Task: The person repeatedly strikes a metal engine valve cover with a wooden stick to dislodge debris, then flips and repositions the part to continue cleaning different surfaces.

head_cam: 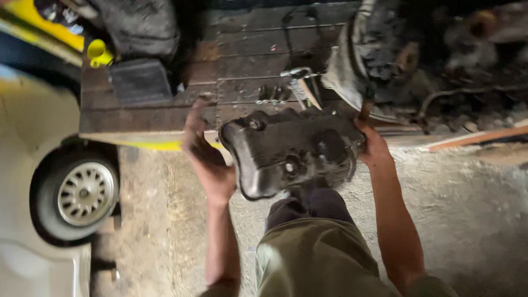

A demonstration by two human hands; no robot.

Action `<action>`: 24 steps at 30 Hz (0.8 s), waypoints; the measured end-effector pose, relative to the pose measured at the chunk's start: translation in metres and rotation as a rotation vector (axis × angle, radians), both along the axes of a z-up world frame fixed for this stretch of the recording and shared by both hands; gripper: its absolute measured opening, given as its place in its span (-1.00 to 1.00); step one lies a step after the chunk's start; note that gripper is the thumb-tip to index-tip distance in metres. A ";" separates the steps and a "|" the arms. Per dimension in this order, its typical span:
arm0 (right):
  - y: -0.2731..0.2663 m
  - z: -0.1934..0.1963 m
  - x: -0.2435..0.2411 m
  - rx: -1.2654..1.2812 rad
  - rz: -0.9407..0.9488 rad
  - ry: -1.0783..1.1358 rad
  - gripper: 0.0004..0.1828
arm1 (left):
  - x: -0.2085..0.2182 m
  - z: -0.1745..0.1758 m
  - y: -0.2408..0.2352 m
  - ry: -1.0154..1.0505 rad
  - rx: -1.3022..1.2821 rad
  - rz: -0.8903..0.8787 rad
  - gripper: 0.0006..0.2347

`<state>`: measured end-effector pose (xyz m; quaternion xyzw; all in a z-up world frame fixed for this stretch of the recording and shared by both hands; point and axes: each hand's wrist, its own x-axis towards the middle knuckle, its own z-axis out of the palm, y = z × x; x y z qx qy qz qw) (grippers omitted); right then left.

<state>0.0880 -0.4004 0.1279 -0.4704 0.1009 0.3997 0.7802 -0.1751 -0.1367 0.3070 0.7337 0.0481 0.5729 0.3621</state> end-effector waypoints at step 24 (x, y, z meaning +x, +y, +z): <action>-0.171 0.078 0.035 0.002 -0.272 -1.063 -0.23 | 0.065 -0.147 -0.130 0.204 -1.154 -0.426 -0.42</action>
